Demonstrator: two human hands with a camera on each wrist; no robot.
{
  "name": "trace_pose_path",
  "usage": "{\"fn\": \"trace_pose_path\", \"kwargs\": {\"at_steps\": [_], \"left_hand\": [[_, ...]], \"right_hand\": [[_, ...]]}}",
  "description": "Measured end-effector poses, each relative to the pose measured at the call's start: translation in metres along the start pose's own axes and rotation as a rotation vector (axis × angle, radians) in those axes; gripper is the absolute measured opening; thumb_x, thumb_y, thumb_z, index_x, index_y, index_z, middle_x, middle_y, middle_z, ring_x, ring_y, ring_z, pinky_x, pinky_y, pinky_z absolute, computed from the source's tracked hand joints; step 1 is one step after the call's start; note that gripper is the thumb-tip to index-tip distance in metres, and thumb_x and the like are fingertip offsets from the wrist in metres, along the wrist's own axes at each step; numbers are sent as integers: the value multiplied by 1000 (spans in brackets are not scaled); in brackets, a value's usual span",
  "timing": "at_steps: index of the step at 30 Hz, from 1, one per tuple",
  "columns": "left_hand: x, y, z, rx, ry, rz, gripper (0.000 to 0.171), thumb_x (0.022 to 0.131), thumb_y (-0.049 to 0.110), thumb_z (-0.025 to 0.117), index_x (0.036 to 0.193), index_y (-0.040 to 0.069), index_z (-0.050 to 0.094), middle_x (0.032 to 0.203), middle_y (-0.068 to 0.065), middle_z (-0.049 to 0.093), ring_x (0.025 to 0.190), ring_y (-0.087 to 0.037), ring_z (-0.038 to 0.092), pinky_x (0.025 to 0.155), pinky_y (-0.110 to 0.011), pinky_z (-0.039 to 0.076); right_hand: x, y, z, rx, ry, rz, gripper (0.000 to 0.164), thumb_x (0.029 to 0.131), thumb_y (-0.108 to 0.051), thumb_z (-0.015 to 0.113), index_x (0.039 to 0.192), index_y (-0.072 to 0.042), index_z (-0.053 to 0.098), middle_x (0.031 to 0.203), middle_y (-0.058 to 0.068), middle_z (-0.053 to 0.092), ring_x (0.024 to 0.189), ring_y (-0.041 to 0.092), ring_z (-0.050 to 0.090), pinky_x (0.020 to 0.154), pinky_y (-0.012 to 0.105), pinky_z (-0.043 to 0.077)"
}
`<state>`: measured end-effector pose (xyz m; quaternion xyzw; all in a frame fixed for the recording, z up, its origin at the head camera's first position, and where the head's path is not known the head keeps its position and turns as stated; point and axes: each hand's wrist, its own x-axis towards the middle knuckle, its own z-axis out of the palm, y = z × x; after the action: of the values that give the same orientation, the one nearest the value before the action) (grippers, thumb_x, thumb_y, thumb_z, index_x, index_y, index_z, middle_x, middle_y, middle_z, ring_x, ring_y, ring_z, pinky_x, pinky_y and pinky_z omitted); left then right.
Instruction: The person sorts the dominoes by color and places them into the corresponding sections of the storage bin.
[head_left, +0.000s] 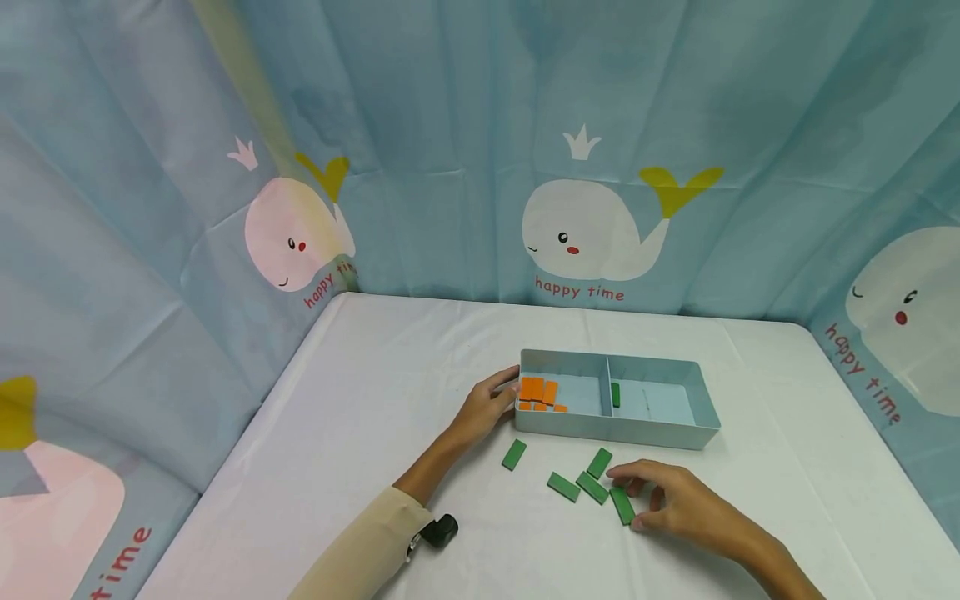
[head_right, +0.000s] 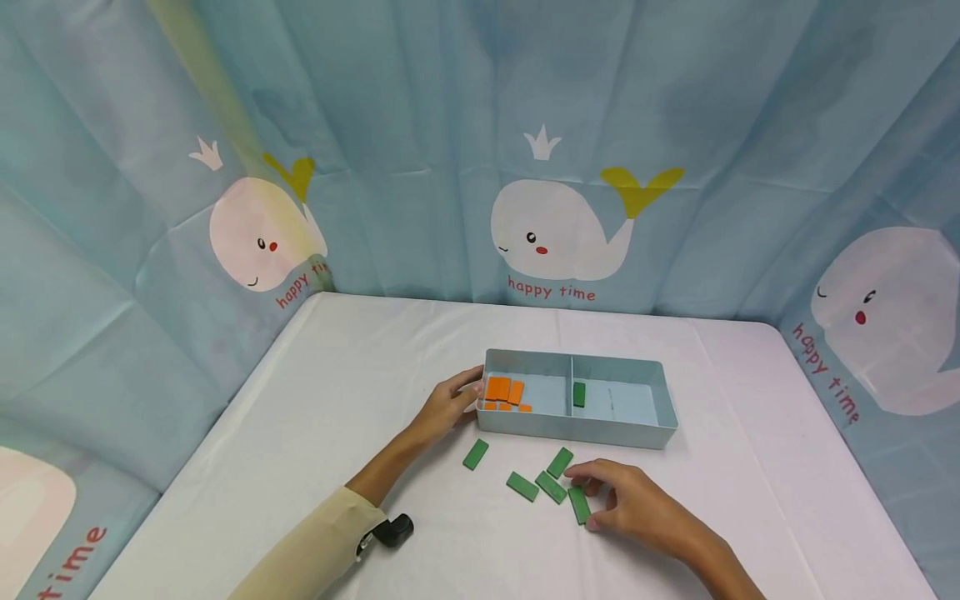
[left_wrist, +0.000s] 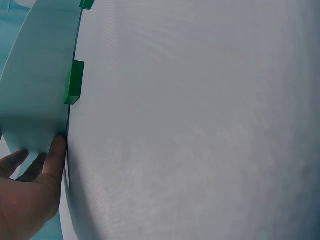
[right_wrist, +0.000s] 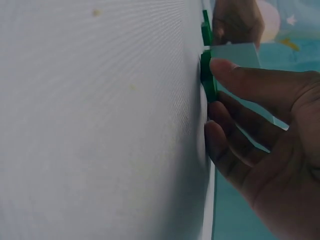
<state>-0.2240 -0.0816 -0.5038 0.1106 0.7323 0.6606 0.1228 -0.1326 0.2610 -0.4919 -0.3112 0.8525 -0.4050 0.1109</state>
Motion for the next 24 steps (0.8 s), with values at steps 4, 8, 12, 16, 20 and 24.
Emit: {"fn": "trace_pose_path", "kwargs": {"at_steps": [4, 8, 12, 16, 20, 24], "left_hand": [[0, 0, 0, -1, -4, 2, 57, 115, 22, 48, 166, 5, 32, 173, -15, 31, 153, -37, 41, 117, -49, 48], [-1, 1, 0, 8, 3, 6, 57, 115, 22, 49, 166, 5, 33, 172, -14, 32, 154, -37, 41, 117, -49, 48], [-1, 1, 1, 14, 6, 3, 56, 115, 23, 49, 166, 6, 33, 173, -12, 32, 154, -36, 40, 118, -49, 48], [-1, 1, 1, 17, 6, -1, 56, 115, 23, 49, 166, 6, 33, 173, -11, 32, 155, -36, 39, 118, -48, 48], [0, 1, 1, 1, 2, 1, 56, 115, 23, 48, 166, 5, 33, 172, -14, 32, 154, -37, 41, 117, -49, 48], [0, 1, 1, -8, 0, 1, 57, 115, 23, 49, 166, 5, 33, 172, -15, 32, 153, -37, 42, 117, -49, 48]], "right_hand": [[0, 0, 1, -20, -3, -25, 57, 79, -9, 91, 132, -14, 71, 119, -2, 75, 99, 9, 63, 72, 23, 56], [1, 1, 1, -16, -8, -15, 57, 79, -6, 90, 132, -15, 71, 119, -3, 75, 99, 9, 63, 73, 23, 56], [1, 2, 1, -15, -6, -11, 57, 79, -5, 89, 132, -15, 71, 119, -3, 75, 99, 8, 63, 73, 23, 56], [0, 3, 2, -7, -3, -16, 58, 79, -5, 89, 133, -14, 70, 119, -2, 75, 99, 9, 64, 72, 23, 56], [0, 3, 2, 2, 1, -7, 59, 81, -7, 89, 136, -13, 69, 120, -2, 75, 99, 9, 64, 72, 23, 56], [-1, 0, 2, 8, 6, 9, 59, 81, -8, 89, 136, -13, 69, 120, -2, 75, 99, 10, 65, 73, 24, 56]]}}
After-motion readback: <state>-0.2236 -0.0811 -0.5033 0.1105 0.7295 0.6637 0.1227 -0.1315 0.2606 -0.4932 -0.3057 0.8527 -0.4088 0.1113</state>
